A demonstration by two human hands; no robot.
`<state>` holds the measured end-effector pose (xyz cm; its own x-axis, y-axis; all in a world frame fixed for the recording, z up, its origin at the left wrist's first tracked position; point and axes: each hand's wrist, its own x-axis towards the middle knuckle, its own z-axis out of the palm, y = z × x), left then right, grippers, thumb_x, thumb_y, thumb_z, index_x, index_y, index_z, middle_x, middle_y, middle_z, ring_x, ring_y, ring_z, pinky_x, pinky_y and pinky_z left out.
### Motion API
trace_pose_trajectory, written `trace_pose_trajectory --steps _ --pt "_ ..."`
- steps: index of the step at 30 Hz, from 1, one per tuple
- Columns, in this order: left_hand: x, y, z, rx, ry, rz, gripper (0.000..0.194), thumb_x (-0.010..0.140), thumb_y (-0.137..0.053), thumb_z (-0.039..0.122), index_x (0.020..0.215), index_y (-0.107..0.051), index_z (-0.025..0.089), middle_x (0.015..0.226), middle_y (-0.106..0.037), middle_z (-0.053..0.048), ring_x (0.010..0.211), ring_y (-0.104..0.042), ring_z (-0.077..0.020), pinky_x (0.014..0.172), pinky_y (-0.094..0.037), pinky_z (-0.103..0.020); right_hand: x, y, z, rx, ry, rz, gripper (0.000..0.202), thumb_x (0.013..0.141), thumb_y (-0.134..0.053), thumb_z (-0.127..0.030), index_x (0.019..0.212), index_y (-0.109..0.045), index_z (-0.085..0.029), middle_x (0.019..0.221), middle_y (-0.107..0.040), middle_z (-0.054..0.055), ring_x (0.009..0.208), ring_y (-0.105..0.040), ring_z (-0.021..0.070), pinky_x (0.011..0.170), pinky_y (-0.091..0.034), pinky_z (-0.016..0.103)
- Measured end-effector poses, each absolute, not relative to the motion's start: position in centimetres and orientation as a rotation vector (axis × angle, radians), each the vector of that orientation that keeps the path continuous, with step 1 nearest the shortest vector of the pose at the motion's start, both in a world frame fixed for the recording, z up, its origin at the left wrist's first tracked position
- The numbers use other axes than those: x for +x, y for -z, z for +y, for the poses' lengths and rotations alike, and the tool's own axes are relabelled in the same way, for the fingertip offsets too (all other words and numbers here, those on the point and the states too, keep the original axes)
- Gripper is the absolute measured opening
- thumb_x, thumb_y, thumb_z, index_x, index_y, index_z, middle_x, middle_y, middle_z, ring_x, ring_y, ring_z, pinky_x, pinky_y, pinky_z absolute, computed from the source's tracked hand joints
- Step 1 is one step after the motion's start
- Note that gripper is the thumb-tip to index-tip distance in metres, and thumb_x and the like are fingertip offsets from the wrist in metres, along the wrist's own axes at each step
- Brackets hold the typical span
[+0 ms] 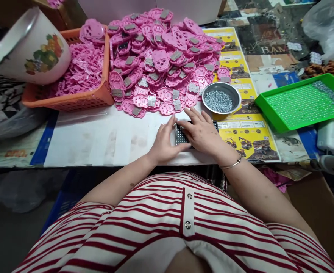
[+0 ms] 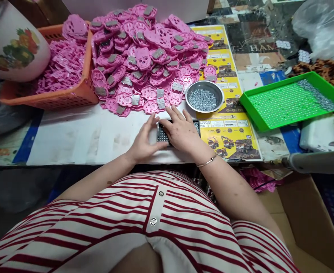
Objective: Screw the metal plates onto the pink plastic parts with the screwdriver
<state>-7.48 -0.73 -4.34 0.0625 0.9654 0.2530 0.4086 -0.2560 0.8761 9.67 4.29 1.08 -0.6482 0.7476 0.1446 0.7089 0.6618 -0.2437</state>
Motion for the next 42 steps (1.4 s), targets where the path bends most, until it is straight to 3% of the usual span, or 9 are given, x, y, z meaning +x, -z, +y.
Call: trace_pose_trajectory --steps 4,7,13,17,21,28,34,38,42 --pt "-7.1 4.3 -0.7 1.971 -0.918 1.510 0.125 0.061 -0.071 0.080 0.156 -0.016 0.020 0.155 -0.039 -0.022 0.142 -0.037 -0.0405 0.119 -0.011 -0.066 9.2 -0.4 4.7 -1.211 -0.331 -2.658 0.034 0.095 -0.043 -0.021 0.124 -0.060 -0.024 0.159 -0.036 0.010 0.149 -0.030 0.0305 0.118 -0.028 0.060" --pt "-7.1 4.3 -0.6 1.977 -0.895 1.546 0.127 0.062 -0.075 0.076 0.156 -0.012 0.018 0.151 -0.043 -0.023 0.139 -0.041 -0.0401 0.118 -0.014 -0.065 9.2 -0.2 4.8 -1.224 -0.368 -2.644 0.028 0.095 -0.043 -0.022 0.115 -0.062 -0.023 0.158 -0.037 0.011 0.149 -0.031 0.0304 0.119 -0.028 0.060" --pt "-7.2 4.3 -0.5 1.974 -0.901 1.553 0.127 0.060 -0.078 0.073 0.155 -0.015 0.017 0.153 -0.040 -0.024 0.136 -0.043 -0.0414 0.117 -0.018 -0.063 9.1 -0.4 4.7 -1.228 -0.393 -2.632 0.033 0.093 -0.040 -0.017 0.118 -0.062 -0.022 0.160 -0.035 0.010 0.150 -0.029 0.0289 0.120 -0.026 0.060" --pt "-7.1 4.2 -0.6 1.963 -0.899 1.554 0.126 0.060 -0.077 0.073 0.156 -0.014 0.019 0.153 -0.041 -0.022 0.136 -0.043 -0.0421 0.116 -0.018 -0.064 9.2 -0.4 4.9 -1.217 -0.453 -2.613 0.030 0.090 -0.042 -0.013 0.103 -0.067 -0.022 0.156 -0.040 0.009 0.149 -0.032 0.0286 0.119 -0.026 0.060" --pt "-7.1 4.1 -0.6 1.956 -0.909 1.557 0.127 0.061 -0.076 0.074 0.156 -0.013 0.018 0.152 -0.043 -0.023 0.138 -0.041 -0.0420 0.116 -0.020 -0.063 9.7 -0.5 4.7 -1.264 -0.371 -2.552 0.030 0.091 -0.043 -0.017 0.108 -0.068 -0.020 0.152 -0.046 0.012 0.145 -0.038 0.0294 0.118 -0.029 0.058" --pt "-7.3 4.5 -0.5 1.962 -0.955 1.533 0.121 0.066 -0.071 0.074 0.156 -0.014 0.018 0.149 -0.046 -0.022 0.136 -0.044 -0.0390 0.117 -0.018 -0.061 9.7 -1.2 3.3 -1.148 -0.337 -2.664 0.024 0.093 -0.052 -0.030 0.107 -0.070 -0.024 0.154 -0.043 0.009 0.148 -0.033 0.0305 0.119 -0.029 0.058" --pt "-7.3 4.4 -0.5 1.963 -0.928 1.541 0.127 0.063 -0.070 0.079 0.156 -0.013 0.014 0.146 -0.049 -0.023 0.134 -0.044 -0.0398 0.116 -0.020 -0.061 10.8 -2.4 3.1 -1.065 -0.330 -2.748 0.018 0.090 -0.057 -0.030 0.092 -0.071 -0.021 0.151 -0.048 0.010 0.145 -0.037 0.0319 0.121 -0.024 0.058" --pt "-7.4 4.1 -0.6 1.982 -0.914 1.544 0.129 0.061 -0.068 0.083 0.157 -0.011 0.019 0.148 -0.048 -0.020 0.136 -0.041 -0.0400 0.116 -0.020 -0.060 13.3 -1.8 3.2 -1.186 -0.387 -2.448 0.027 0.091 -0.057 -0.038 0.110 -0.069 -0.022 0.148 -0.052 0.010 0.140 -0.044 0.0310 0.121 -0.027 0.055" --pt "-7.5 4.1 -0.5 2.010 -0.878 1.548 0.131 0.058 -0.068 0.085 0.158 -0.011 0.021 0.146 -0.050 -0.019 0.135 -0.042 -0.0397 0.116 -0.018 -0.062 14.9 0.5 2.8 -1.291 -0.691 -1.772 0.047 0.091 -0.052 -0.055 0.128 -0.060 -0.026 0.144 -0.055 0.008 0.136 -0.049 0.0262 0.117 -0.038 0.049"
